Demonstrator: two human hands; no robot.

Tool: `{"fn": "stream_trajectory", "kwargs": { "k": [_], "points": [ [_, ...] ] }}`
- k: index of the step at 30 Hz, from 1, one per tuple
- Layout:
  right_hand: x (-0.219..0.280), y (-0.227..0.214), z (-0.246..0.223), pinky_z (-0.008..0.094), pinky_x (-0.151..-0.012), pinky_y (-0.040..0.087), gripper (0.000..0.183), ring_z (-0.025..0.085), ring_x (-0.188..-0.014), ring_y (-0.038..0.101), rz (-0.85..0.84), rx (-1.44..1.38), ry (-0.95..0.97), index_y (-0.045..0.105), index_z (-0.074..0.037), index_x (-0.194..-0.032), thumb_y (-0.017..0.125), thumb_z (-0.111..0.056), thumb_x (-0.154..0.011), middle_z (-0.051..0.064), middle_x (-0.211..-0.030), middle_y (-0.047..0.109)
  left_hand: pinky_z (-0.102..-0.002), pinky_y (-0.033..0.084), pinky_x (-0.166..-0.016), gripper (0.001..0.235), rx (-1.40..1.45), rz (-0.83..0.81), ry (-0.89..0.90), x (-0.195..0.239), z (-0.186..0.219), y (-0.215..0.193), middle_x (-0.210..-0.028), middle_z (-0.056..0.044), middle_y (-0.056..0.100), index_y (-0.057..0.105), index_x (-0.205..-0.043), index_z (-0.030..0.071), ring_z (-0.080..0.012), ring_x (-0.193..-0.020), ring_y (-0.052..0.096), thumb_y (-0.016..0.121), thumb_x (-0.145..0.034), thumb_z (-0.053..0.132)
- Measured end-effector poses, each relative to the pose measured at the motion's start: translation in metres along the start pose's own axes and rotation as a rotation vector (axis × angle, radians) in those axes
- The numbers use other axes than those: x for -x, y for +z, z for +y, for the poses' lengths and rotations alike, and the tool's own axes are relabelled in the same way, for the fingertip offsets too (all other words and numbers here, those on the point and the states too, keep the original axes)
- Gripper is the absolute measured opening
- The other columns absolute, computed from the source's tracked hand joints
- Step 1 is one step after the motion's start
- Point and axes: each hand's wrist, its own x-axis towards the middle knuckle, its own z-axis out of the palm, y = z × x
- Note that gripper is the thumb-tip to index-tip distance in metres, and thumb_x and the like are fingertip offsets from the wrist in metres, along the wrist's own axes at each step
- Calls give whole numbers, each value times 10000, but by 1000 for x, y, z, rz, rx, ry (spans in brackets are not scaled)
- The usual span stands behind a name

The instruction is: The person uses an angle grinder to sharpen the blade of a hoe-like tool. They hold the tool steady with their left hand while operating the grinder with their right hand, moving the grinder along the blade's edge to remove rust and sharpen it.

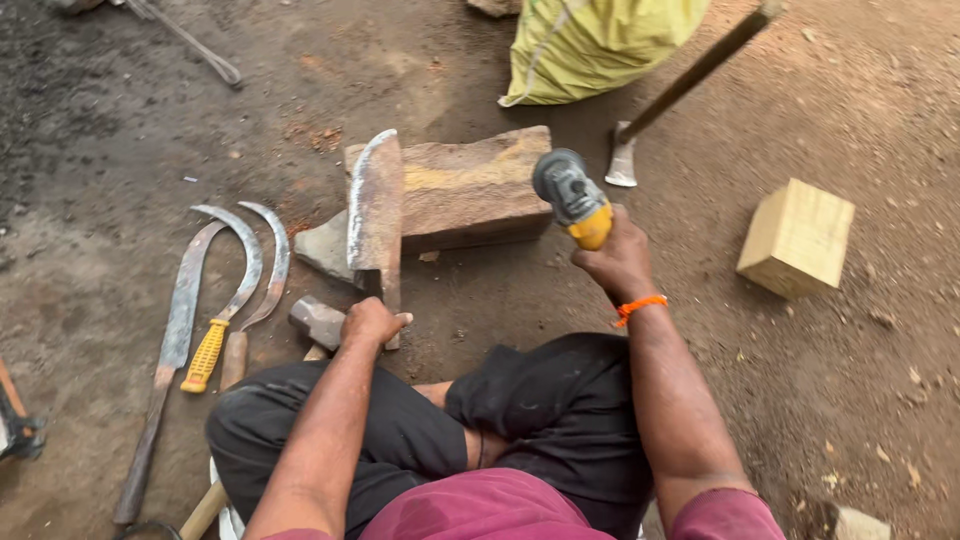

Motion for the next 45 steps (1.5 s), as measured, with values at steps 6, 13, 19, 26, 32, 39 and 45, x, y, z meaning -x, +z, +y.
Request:
{"fn": "stream_trajectory", "kwargs": {
  "k": [6,13,19,26,32,39,45],
  "points": [
    [-20,4,10,456,-913,557,699,353,-1016,719,-48,29,112,601,-55,-1252,871,-216,-628,198,-1098,734,-442,523,-1055,666,0,-48,-45,1,17,-12,-1348,-165,673,699,-1285,108,-325,-1274,634,855,-787,520],
    [-19,2,29,406,-886,588,767,261,-1000,718,-4,-41,173,577,-75,-1329,879,-168,-631,142,-1144,724,-459,510,-1027,531,81,45,55,13,23,-5,-1270,-157,687,667,-1246,93,-341,-1226,634,814,-851,416],
    [-18,0,41,383,-893,586,650,212,-1008,710,18,-239,60,598,-53,-1318,835,-162,-722,127,-1157,730,-549,529,-879,251,106,372,335,9,17,2,-1055,-171,676,593,-1066,84,-414,-1040,651,721,-921,244],
    [-20,3,38,375,-922,583,665,223,-1041,723,7,-156,49,600,-53,-1283,850,-149,-674,111,-1164,729,-528,561,-805,271,61,530,399,-2,12,-2,-1011,-147,647,539,-1051,92,-371,-989,691,730,-869,157],
    [-15,4,43,402,-939,578,660,265,-1062,727,-1,-31,34,625,-50,-1270,875,-163,-669,140,-1174,736,-516,563,-842,230,102,369,314,0,18,1,-1054,-135,654,536,-1078,101,-362,-994,696,705,-956,197],
    [-16,9,38,394,-926,580,702,254,-1054,729,-45,-43,68,612,-54,-1302,865,-164,-657,135,-1170,737,-528,551,-846,270,116,369,321,-3,16,0,-1064,-143,650,531,-1075,91,-390,-1012,678,726,-928,208],
    [-15,9,30,371,-921,592,749,237,-1050,725,-87,-64,91,586,-67,-1338,863,-149,-647,122,-1187,723,-503,568,-812,230,137,305,299,-5,16,4,-1053,-143,633,522,-1082,95,-343,-985,688,687,-965,205]
  ]
}}
